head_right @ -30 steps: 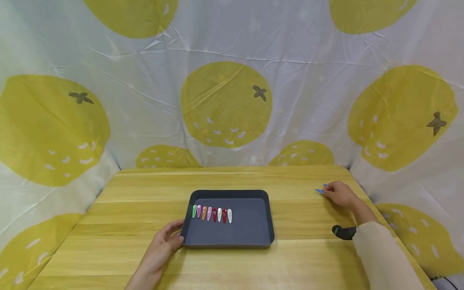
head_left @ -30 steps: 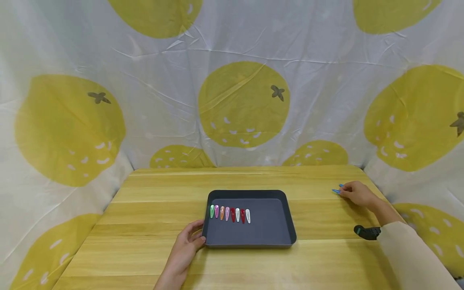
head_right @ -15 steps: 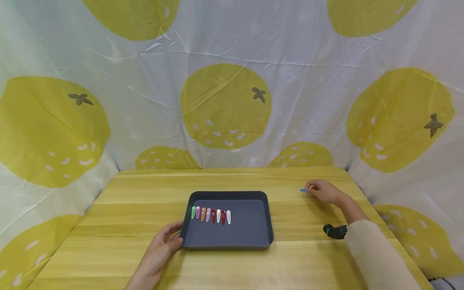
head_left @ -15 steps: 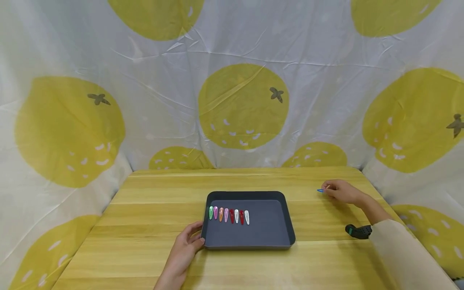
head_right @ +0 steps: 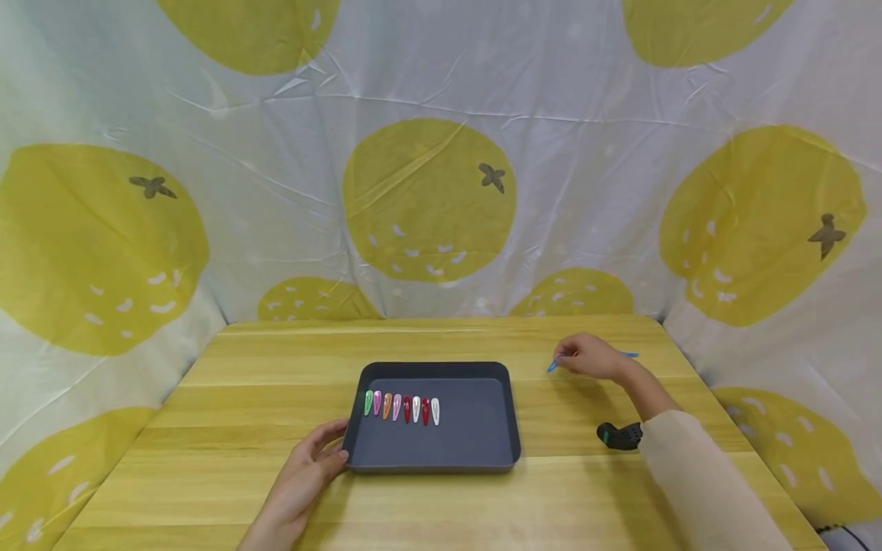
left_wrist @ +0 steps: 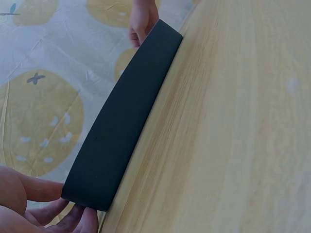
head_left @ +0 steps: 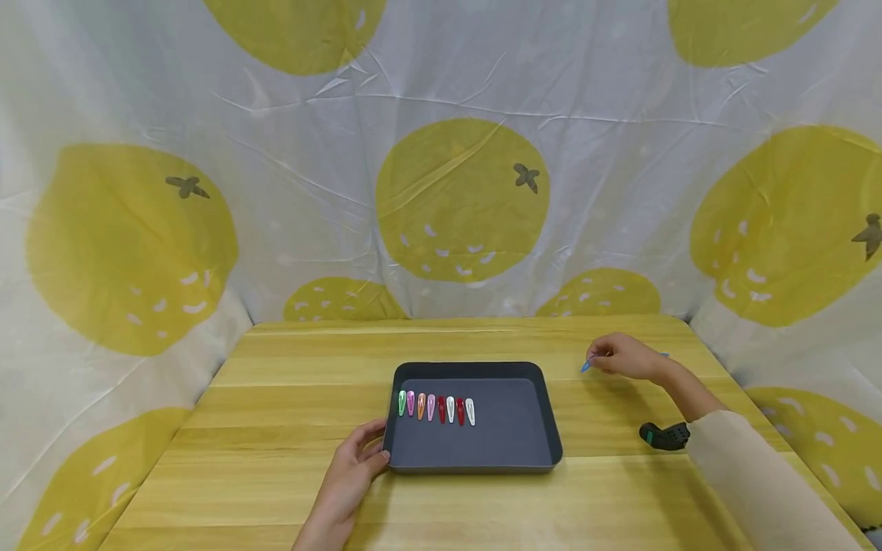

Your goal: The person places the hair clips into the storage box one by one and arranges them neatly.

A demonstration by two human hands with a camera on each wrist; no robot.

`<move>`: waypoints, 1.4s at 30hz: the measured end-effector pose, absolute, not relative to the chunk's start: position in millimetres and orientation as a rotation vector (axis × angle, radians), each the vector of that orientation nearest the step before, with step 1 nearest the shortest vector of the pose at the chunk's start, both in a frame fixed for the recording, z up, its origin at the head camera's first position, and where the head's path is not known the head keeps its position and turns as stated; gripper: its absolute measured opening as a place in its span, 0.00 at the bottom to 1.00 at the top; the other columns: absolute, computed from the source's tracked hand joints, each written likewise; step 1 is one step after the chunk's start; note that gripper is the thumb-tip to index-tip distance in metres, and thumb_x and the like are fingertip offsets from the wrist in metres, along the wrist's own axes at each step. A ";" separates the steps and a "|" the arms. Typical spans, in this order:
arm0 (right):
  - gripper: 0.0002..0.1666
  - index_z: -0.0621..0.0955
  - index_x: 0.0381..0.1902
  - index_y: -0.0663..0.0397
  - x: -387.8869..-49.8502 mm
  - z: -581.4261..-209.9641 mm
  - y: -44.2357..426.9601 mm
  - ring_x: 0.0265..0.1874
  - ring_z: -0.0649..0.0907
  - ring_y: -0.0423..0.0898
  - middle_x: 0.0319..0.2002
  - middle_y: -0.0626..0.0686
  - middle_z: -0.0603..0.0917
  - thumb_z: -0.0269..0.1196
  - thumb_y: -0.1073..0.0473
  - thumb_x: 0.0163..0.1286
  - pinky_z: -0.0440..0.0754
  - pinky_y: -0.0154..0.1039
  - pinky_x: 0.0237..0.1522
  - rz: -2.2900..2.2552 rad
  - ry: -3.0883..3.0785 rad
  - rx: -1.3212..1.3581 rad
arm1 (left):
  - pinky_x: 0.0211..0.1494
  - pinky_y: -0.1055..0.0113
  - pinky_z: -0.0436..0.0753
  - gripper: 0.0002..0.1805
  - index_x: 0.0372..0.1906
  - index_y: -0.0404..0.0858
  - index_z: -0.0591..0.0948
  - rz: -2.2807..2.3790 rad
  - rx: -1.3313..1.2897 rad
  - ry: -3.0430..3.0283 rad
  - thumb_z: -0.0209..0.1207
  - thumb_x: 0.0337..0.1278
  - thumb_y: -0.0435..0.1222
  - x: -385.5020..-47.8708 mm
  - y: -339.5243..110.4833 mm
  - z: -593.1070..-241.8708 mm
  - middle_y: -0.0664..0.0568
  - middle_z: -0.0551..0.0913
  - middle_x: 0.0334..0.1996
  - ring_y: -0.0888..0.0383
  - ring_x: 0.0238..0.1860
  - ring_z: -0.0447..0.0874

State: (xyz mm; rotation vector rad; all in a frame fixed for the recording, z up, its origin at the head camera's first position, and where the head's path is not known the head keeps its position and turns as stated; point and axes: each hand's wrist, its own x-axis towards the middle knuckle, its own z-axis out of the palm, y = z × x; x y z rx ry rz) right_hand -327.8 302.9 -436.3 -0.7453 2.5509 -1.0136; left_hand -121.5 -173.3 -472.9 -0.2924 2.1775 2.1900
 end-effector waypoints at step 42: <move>0.10 0.89 0.34 0.50 -323.3 -414.5 163.7 0.21 0.73 0.38 0.23 0.46 0.80 0.63 0.63 0.76 0.74 0.35 0.28 -0.720 2.283 -1.177 | 0.62 0.55 0.79 0.28 0.71 0.25 0.69 2.203 -0.283 2.173 0.52 0.66 0.19 -119.7 -172.3 -472.0 0.31 0.69 0.69 0.36 0.67 0.70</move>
